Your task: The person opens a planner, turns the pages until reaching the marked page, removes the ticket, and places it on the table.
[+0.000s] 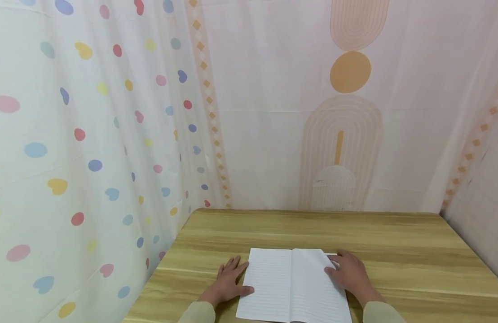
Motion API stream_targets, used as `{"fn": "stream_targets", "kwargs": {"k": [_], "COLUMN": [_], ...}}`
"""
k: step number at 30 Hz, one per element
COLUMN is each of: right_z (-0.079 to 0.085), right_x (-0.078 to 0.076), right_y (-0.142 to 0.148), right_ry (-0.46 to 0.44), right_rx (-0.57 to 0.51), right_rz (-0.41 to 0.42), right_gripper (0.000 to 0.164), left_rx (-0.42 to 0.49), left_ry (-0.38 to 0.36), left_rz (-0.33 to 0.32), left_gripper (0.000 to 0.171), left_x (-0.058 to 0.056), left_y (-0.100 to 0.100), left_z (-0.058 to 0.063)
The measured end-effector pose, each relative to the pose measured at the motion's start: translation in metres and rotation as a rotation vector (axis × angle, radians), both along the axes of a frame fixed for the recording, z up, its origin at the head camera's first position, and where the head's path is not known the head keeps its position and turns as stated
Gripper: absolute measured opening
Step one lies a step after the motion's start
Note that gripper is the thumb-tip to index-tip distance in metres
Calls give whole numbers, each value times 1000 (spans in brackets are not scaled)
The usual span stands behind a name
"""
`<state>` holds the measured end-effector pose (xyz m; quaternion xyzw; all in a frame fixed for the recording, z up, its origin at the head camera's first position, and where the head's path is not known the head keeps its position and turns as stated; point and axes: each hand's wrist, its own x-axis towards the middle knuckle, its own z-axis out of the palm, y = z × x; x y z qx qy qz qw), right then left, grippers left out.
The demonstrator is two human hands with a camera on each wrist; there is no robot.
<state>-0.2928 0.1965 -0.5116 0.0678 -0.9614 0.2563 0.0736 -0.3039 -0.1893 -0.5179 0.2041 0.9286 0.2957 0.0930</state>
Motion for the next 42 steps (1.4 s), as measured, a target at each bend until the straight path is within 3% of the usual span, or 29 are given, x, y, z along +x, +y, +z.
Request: {"fn": "stream_targets", "kwargs": {"k": [4,13,19,23,32,38,42], "right_z": [7,27,43,51,62,61,54], "right_x": [0,-8,-10,-10,-2,1,5], "right_y": [-5,-17,-22,-29,-57,-72,-81], "right_ry": [25,-73,-85,-99,-115,-138,-88], "right_rx": [-96,-432,-571,-642,-931,-979,-869], "right_rz": [-5,-70,-81,-74,3,103,187], "right_gripper": [37,53,60,58,44,46,47], "left_rx": [1,-21,-17,-21,-3,13,17], "left_ry": [2,21,15,15,35,15,7], "left_rz": [-3,-8,-7,-5,-12,-17,-17], "left_gripper": [83,84,84,84,76,77,81], "left_x": [-1,-2,-3,-2,0,-1,-1], "left_y": [0,0,0,0,1,0,-2], "left_z": [1,-1,0,0,-2,-3,0]}}
